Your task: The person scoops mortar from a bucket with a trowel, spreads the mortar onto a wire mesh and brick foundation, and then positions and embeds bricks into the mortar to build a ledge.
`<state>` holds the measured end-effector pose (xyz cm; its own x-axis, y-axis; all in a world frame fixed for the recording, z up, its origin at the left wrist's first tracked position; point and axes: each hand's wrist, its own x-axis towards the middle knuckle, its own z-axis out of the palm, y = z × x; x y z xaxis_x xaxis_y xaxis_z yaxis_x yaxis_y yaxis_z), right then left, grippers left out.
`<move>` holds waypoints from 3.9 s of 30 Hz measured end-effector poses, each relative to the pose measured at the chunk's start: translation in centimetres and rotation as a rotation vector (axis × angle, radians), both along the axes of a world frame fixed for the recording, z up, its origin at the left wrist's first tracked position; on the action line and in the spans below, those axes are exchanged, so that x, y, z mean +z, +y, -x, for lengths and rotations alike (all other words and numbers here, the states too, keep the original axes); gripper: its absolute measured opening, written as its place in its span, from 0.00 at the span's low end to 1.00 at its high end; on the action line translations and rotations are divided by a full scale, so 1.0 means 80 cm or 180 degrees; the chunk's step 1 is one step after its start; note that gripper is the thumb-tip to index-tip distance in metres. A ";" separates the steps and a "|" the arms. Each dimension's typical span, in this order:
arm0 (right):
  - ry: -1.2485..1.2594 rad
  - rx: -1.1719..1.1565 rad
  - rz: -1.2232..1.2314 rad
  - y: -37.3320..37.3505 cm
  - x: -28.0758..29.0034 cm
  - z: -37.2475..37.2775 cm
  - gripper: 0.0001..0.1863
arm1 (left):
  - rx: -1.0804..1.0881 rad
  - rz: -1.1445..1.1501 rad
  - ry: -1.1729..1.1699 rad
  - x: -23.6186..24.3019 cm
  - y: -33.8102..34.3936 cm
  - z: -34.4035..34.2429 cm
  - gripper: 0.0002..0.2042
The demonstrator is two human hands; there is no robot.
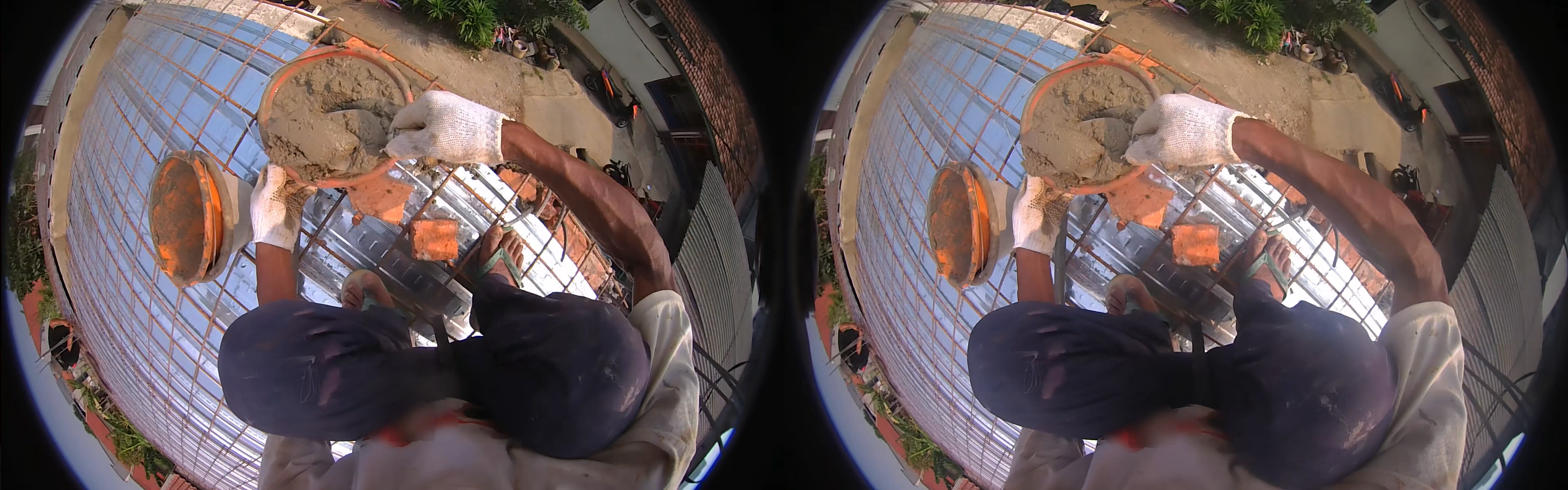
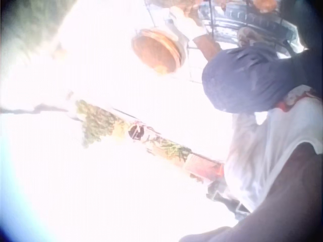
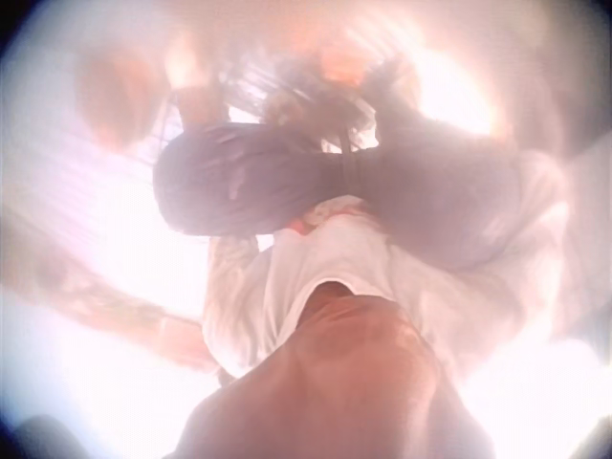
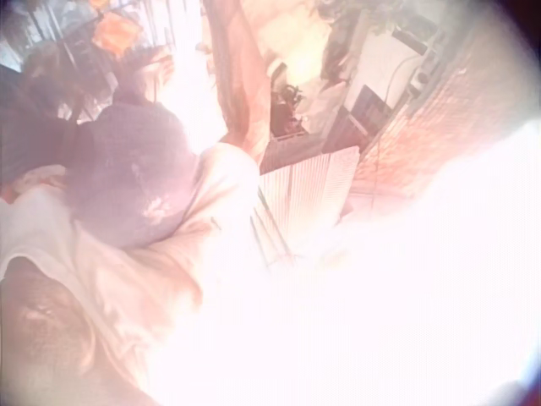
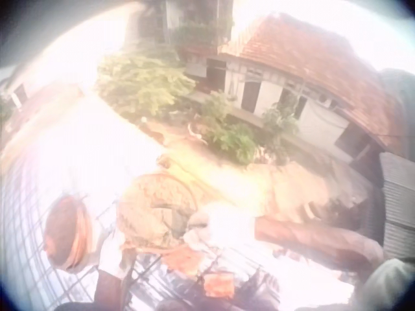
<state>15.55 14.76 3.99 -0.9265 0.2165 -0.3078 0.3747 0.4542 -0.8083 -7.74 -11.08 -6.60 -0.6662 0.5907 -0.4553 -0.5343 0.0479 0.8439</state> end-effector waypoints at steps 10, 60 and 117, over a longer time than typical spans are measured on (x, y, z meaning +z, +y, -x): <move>-0.0713 -0.0474 0.0082 -0.005 0.093 -0.227 0.15 | -0.0094 0.0019 -0.0135 -0.004 -0.001 0.004 0.17; 0.1286 -0.4082 0.6103 -0.168 -0.126 -0.294 0.20 | -0.0061 0.0122 -0.0186 0.008 -0.006 0.007 0.23; -0.0670 0.0356 -0.1912 0.034 0.029 -0.100 0.15 | -0.0289 0.0167 0.1128 0.039 0.071 -0.068 0.16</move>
<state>23.54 17.51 6.29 -0.8865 0.3132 -0.3406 0.4215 0.8502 -0.3155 -2.33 -5.42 -3.45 -0.7338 0.6367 -0.2370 -0.2009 0.1298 0.9710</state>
